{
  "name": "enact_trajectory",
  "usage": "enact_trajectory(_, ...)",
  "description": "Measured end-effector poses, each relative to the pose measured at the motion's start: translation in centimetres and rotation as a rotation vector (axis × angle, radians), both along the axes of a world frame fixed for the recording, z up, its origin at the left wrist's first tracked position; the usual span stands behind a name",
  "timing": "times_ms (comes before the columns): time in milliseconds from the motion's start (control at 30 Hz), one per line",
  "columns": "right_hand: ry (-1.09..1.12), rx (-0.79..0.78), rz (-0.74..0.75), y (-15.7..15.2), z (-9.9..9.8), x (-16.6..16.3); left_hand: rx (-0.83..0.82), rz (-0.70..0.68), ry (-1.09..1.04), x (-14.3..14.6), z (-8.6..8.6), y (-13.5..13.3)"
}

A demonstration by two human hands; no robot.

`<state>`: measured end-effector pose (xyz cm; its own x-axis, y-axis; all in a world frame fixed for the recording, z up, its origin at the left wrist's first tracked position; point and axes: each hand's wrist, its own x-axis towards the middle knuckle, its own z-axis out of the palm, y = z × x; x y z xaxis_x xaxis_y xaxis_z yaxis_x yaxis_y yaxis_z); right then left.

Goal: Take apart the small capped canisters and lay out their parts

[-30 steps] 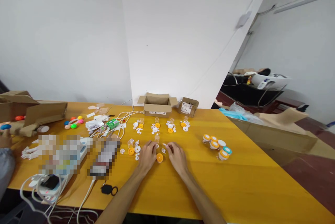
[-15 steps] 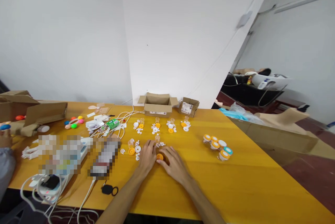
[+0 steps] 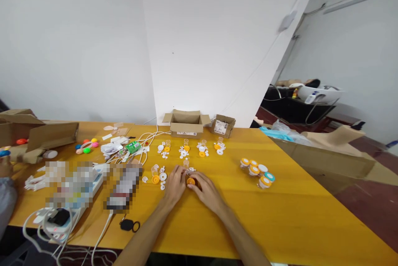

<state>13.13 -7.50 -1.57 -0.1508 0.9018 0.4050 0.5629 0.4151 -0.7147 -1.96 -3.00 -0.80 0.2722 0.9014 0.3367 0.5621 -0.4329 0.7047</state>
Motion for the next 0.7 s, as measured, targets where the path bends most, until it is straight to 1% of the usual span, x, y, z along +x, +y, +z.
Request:
enact_trajectory(167, -0.048, 0.059, -0.022, -0.6, -0.6, 0.2, -0.048, -0.135, -0.062, 0.0, -0.1, -0.3)
enact_trajectory(300, -0.111, 0.13, -0.054, -0.8, -1.4, 0.2, -0.068, -0.146, -0.018, -0.1, -0.4, -0.4)
enact_trajectory(400, -0.093, 0.12, -0.08, -0.8, -1.3, 0.2, -0.078, -0.18, 0.001, -0.2, -0.3, -0.4)
enact_trajectory(500, 0.012, 0.036, -0.134, -0.7, -0.9, 0.3, -0.07, -0.26, -0.022, -0.2, 0.0, -0.5)
enact_trajectory(600, 0.227, -0.072, -0.171, -0.3, -0.5, 0.4, -0.047, -0.365, -0.089, -0.2, 0.4, -0.7)
enact_trajectory(700, 0.449, -0.166, -0.155, 0.1, -0.5, 0.4, -0.053, -0.428, -0.133, -0.1, 0.5, -0.9)
